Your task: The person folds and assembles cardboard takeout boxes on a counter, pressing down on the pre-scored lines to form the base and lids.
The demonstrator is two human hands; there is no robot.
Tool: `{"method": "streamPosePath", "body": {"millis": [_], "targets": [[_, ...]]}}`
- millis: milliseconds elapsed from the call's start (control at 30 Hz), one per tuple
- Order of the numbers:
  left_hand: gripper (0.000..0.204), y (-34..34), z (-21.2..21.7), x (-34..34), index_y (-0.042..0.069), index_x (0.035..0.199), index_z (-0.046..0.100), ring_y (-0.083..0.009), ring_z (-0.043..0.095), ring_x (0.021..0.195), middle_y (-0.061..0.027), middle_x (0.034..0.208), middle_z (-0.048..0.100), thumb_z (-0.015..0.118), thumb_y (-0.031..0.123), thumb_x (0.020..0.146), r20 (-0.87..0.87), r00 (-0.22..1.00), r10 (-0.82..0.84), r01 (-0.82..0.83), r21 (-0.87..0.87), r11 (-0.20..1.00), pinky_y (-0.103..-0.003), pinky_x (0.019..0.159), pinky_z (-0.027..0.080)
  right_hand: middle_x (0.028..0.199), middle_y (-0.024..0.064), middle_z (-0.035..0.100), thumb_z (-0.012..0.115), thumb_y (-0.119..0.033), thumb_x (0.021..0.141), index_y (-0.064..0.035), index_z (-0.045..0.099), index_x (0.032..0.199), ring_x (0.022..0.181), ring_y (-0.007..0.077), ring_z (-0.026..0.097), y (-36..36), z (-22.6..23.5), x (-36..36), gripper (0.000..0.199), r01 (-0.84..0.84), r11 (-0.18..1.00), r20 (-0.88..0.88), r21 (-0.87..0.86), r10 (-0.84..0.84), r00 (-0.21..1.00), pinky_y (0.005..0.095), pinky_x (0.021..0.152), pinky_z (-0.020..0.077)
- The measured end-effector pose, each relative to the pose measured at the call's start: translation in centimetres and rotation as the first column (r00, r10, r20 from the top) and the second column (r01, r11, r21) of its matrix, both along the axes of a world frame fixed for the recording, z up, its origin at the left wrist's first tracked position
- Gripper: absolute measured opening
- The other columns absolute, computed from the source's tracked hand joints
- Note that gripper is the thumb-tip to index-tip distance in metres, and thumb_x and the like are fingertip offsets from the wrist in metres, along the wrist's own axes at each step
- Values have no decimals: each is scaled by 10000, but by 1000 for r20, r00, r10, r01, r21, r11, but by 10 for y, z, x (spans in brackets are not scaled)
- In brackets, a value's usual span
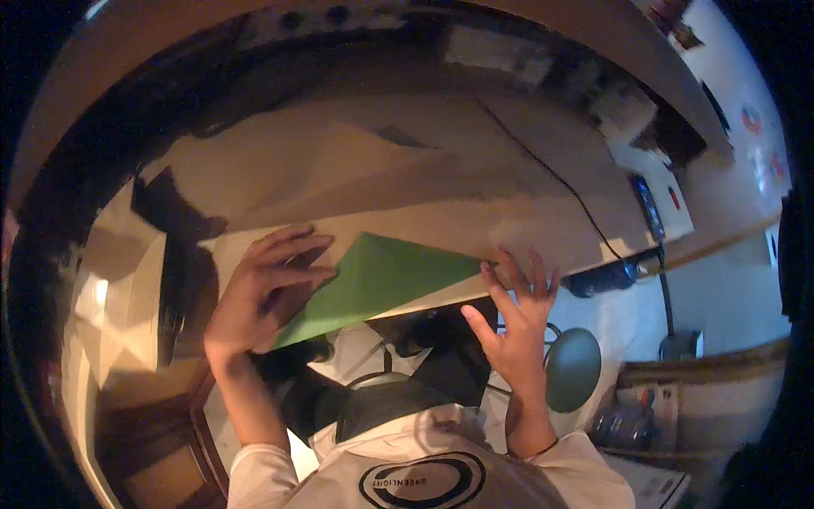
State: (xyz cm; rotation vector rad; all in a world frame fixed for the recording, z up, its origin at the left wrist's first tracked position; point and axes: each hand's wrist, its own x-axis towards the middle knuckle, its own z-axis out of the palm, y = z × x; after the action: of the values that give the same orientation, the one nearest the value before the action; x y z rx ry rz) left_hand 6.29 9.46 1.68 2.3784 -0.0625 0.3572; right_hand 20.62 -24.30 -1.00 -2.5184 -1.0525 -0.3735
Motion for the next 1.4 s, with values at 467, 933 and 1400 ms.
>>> {"method": "streamPosePath", "body": {"millis": [467,933,1400], "targets": [[360,4,-19,-3,130,1223,816,-369,505,1474,-78,1481,672,763,86,870,107,994,-30,28,25,999,-493,1223,411,1557,124,572,815,-318,888,-153,711,1392,1479,414,465,79,-2,-51,540,-446,895,-68,26,447,892,662,1228,284],[397,5,-22,-2,131,1241,804,-377,507,1471,-89,1480,669,777,68,850,141,989,-43,41,22,999,-495,1222,415,1541,120,559,737,-364,953,-245,670,1456,1469,389,472,120,0,-84,521,-628,778,-36,-33,627,778,647,1208,327],[385,3,-18,-3,132,1247,802,-386,521,1459,-109,1488,662,728,58,877,94,995,-25,22,31,999,-507,1226,417,1555,91,583,718,-338,974,-200,677,1446,1470,358,500,94,9,-50,493,-576,817,-82,-4,574,815,587,1236,343]]}}
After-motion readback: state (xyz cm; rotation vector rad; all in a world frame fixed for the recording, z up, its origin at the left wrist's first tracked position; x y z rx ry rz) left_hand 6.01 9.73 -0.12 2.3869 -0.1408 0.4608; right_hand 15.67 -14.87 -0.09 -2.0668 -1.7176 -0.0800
